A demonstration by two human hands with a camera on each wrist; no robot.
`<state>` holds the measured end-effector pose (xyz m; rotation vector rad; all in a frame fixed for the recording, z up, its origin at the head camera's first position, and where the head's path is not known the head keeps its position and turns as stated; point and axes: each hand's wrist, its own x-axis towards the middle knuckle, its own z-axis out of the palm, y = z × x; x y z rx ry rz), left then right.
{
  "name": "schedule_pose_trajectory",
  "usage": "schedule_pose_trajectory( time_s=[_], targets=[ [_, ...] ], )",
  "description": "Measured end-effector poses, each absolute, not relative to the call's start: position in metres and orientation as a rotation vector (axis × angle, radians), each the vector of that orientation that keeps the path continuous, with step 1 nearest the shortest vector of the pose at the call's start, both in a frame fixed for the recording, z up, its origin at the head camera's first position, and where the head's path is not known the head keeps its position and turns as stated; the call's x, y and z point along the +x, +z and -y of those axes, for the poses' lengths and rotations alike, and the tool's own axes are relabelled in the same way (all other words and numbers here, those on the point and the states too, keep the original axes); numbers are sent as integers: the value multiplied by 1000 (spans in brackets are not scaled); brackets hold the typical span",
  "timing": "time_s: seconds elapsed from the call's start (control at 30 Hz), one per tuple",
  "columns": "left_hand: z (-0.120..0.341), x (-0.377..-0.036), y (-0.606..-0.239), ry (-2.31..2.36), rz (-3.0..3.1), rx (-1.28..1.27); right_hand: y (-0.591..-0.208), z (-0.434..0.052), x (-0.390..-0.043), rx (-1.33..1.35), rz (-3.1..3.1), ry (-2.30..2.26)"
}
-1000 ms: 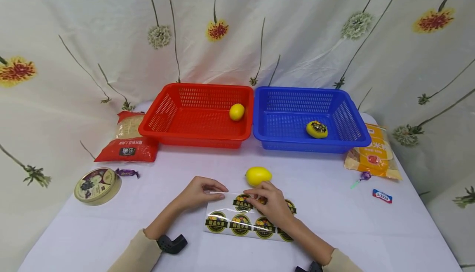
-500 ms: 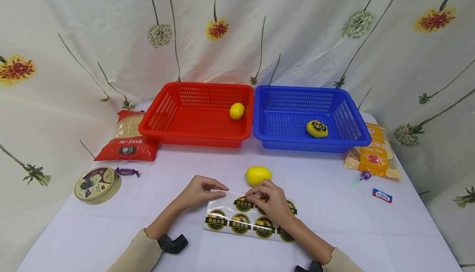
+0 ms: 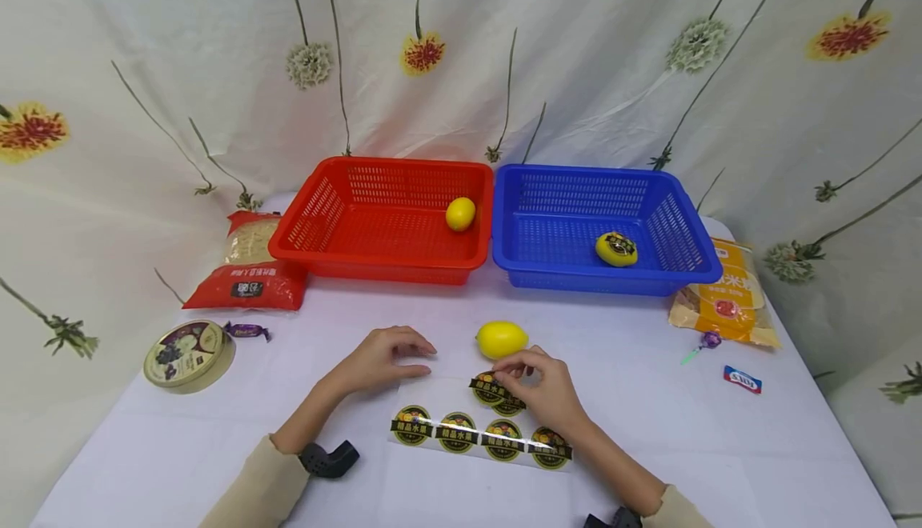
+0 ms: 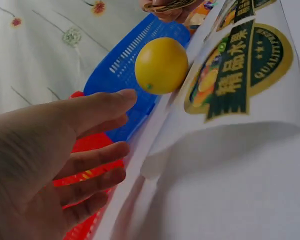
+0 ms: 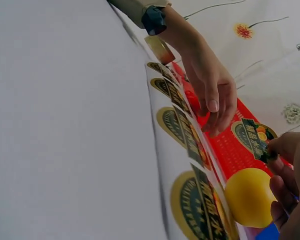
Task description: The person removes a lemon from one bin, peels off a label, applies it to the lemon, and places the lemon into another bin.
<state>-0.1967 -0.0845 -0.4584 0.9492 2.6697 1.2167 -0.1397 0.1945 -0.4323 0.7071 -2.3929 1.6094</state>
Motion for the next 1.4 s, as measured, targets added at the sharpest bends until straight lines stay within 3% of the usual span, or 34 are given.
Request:
schedule_pose_trajectory(
  time_s=[0.23,0.53,0.93,1.4],
  targets=[
    [45,-213,-450,1284,-2775,1024,-420,-209,-156,572,2325,1634],
    [0,-228,-474,1461,-2546,1003,-416,-205,-176,525,2417,1657],
    [-6,-231,-488,1455,-2549,1055,-424,-196,-180,535,2389,1592],
    [-7,-232,-490,1477,-2525,1079,-476,-200,-194,614,2158,1200]
  ],
)
